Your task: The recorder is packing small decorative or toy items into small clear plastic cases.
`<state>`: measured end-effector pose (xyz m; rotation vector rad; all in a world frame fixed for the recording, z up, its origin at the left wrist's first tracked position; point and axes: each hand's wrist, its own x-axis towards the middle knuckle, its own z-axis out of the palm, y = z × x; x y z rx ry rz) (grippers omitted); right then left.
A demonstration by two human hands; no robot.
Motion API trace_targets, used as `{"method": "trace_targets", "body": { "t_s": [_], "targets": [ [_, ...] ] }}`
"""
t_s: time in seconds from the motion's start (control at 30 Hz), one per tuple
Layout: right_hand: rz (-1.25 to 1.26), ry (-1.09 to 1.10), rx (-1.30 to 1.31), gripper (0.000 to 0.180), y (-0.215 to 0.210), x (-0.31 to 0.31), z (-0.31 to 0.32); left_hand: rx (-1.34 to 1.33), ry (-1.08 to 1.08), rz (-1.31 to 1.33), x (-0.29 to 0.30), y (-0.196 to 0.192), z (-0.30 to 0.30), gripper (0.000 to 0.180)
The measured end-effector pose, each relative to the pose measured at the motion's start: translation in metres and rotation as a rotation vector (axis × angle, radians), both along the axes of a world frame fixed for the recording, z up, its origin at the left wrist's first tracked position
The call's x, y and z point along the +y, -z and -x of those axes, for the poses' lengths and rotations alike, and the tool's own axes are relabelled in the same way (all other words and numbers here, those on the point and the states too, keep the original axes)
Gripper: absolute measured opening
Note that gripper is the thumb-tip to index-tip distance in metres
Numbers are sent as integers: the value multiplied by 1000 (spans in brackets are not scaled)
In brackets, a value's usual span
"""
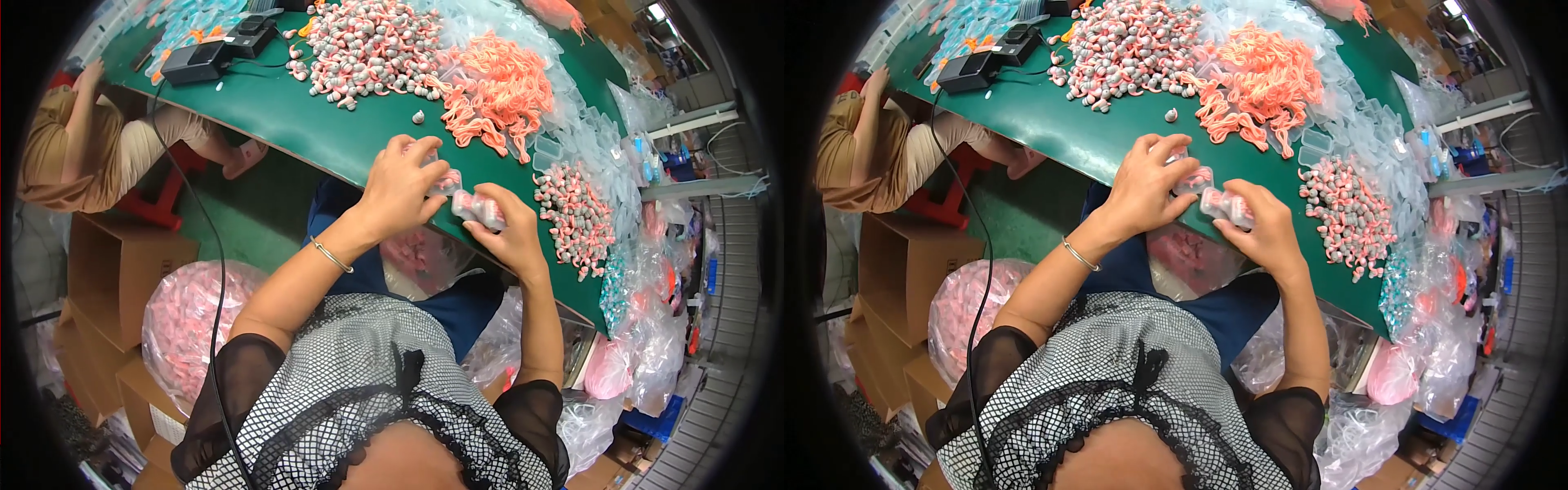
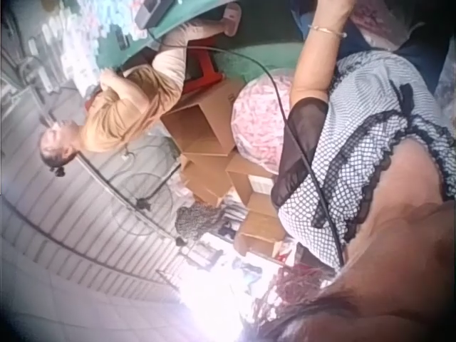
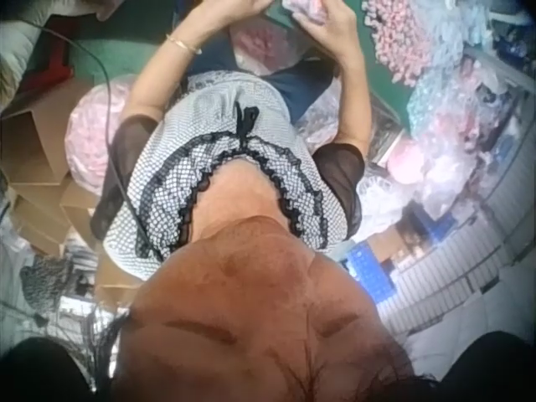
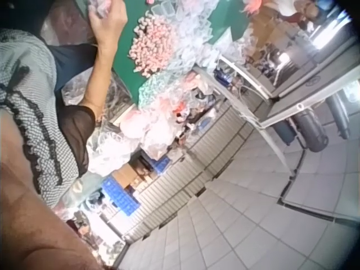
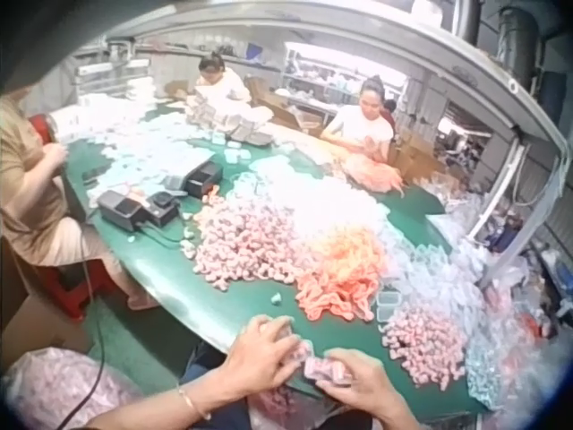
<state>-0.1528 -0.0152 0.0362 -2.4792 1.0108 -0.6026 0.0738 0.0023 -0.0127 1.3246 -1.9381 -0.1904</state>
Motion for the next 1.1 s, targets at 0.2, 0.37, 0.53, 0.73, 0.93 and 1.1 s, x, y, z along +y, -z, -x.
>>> {"method": "trace_targets", "body": {
  "t_s": [0.2,0.37,0.53,0.73,0.93,1.1],
  "targets": [
    [-131,356,-334,50,15,0,-20,122,23,90,-4,0,9,41],
    [-274,395,-560,48,31,-2,-42,200,-43,187,-9,1,17,39],
    [-593,362,-1199,41,39,4,-77,509,-120,138,-21,6,32,46],
    [-582,401,-1622,34,41,4,-106,935,-65,118,-30,8,56,56],
    [-570,486,-1623,37,29,45,-91,1253,66,-41,12,-6,67,49],
    [-577,601,-1551,46,22,116,-64,1027,278,-40,70,3,80,47]
  ]
}}
